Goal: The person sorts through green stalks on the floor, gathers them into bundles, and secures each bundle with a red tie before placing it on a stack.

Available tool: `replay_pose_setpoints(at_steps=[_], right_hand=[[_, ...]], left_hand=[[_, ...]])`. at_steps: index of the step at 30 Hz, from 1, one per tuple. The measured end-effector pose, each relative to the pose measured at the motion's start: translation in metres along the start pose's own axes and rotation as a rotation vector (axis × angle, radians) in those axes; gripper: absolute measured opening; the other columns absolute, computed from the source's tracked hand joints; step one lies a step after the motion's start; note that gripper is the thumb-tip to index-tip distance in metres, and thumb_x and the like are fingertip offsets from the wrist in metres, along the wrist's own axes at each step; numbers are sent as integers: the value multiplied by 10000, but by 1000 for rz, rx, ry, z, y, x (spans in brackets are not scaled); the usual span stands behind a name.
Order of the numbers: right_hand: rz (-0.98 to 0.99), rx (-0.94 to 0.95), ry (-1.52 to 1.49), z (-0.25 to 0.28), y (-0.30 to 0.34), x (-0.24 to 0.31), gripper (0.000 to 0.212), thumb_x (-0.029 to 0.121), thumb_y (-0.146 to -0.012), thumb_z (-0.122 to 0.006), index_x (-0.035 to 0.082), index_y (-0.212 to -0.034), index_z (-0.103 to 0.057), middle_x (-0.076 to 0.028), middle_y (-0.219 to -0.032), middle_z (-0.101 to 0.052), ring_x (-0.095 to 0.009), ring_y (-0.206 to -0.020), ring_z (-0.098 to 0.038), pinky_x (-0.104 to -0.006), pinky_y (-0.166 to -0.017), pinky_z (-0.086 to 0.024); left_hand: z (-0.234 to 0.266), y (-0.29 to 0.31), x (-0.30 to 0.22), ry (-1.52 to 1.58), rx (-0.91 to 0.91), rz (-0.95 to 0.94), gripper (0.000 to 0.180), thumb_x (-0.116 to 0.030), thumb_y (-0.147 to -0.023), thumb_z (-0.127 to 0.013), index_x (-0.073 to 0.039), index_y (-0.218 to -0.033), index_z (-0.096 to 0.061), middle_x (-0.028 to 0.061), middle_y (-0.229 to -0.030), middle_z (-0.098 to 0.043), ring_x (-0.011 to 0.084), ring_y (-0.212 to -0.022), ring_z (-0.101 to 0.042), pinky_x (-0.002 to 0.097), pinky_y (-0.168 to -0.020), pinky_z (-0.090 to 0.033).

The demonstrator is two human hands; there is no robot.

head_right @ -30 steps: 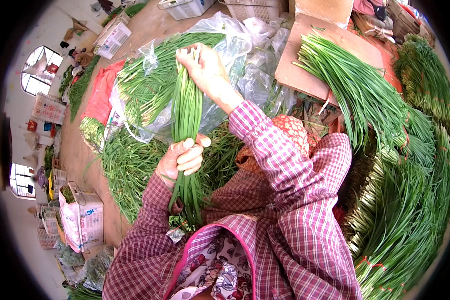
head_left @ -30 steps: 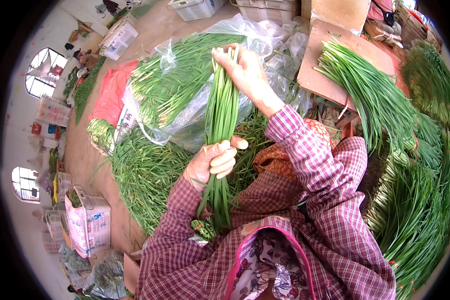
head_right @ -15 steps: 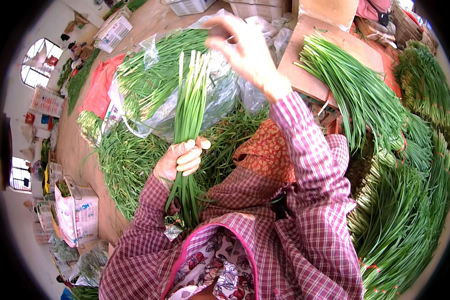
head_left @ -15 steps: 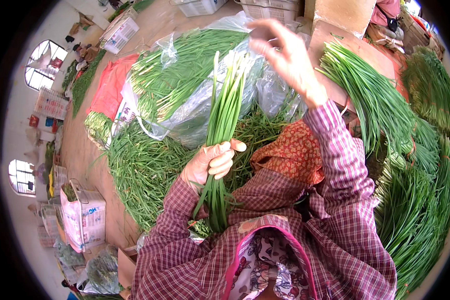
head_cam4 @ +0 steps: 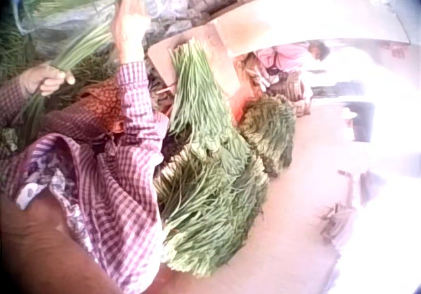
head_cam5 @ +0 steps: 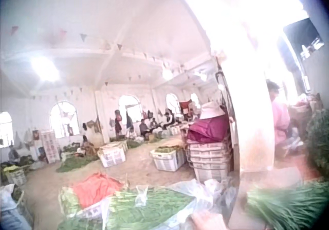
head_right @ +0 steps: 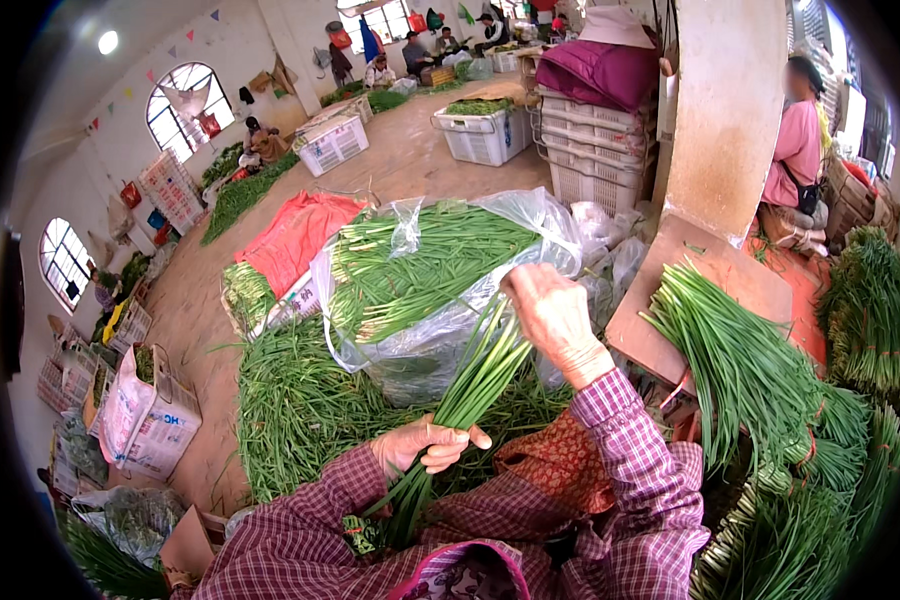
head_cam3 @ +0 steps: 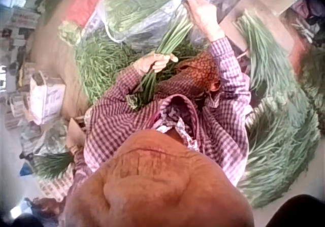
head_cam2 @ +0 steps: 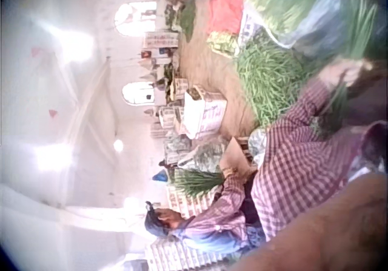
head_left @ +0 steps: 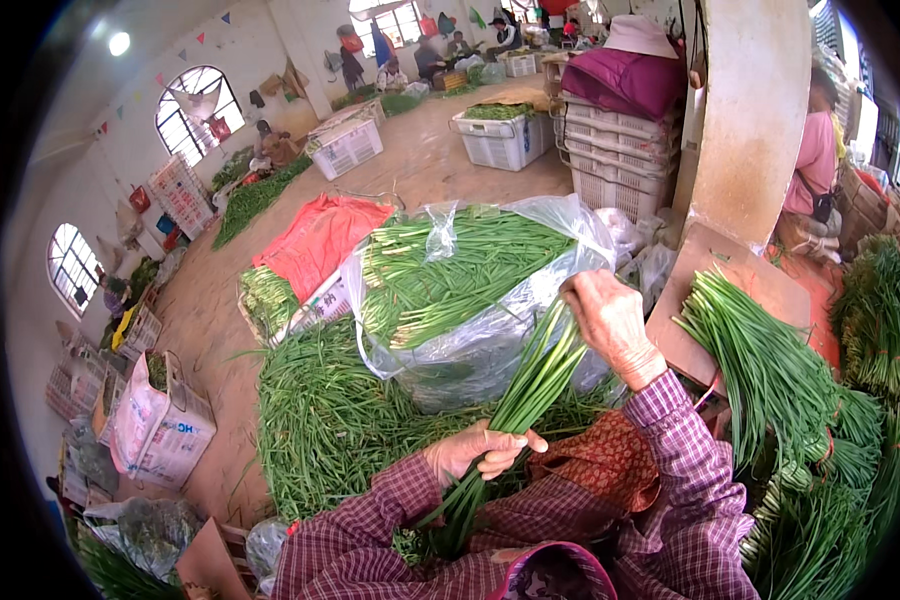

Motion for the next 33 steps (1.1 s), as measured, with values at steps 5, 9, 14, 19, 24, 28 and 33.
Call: replay_pose_setpoints(at_steps=[5, 9, 14, 19, 24, 28, 33], right_hand=[[-315, -177, 200, 9, 15, -69, 99, 159, -904, -597, 78, -906, -541, -123, -795, -629, -309, -738, -630, -435, -630, -512], [-588, 96, 418, 29, 47, -127, 213, 264, -906, -613, 72, -986, -565, -158, -861, -648, -331, -806, -652, -443, -672, -520], [-601, 268, 44, -2, 69, -68, 662, 502, -872, -638, 37, -1321, -497, -208, -1141, -646, -365, -1041, -635, -432, -873, -519], [-597, 135, -1176, -19, 35, 68, 727, 412, -871, -693, -42, -1362, -410, -193, -1149, -641, -262, -1026, -635, -363, -918, -486], [-683, 8, -1075, -15, 30, 93, 541, 276, -868, -693, -15, -1263, -465, -155, -989, -644, -224, -877, -626, -354, -810, -510], [-575, -60, -799, 6, 28, 79, 486, 211, -847, -702, 18, -1236, -484, -159, -936, -642, -214, -705, -648, -352, -640, -530], [-340, 14, -423, 6, 5, 94, 441, 166, -774, -729, 54, -1079, -431, -183, -877, -645, -356, -765, -676, -429, -585, -536]], left_hand=[[3, 21, 3, -30, -27, -96, 377, -246, -977, -533, 39, -1222, -565, -84, -546, -340, 33, -447, -333, 207, -421, -331], [25, 47, 0, -53, -151, -281, 324, -228, -977, -542, -4, -1207, -588, -111, -530, -366, 23, -421, -355, 192, -397, -359], [9, 36, -36, -171, -385, -457, 323, -234, -941, -594, 1, -1161, -613, -92, -532, -403, 28, -421, -396, 204, -397, -359], [-16, -20, -33, -135, -411, -426, 226, -172, -904, -615, 10, -1037, -624, -32, -565, -472, 75, -453, -463, 233, -435, -408], [-32, -29, -31, -502, -293, -369, 314, -170, -825, -677, 22, -1068, -630, 66, -814, -659, 169, -775, -634, 326, -757, -508], [-37, 1, -64, -744, -295, -312, 776, -215, -731, -799, 27, -1381, -451, 169, -1395, -486, 263, -1311, -452, 420, -1126, -310], [-45, 21, -131, -684, -440, -936, 851, -302, -788, -755, 6, -1460, -334, 175, -1441, -447, 273, -1351, -412, 423, -1145, -283]])
Point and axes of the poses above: each hand's wrist, its own y-axis away from the middle knuckle, its own z-axis out of the back of the hand, x = y × z, the point moved 2 cm from there along -y, towards the middle knuckle
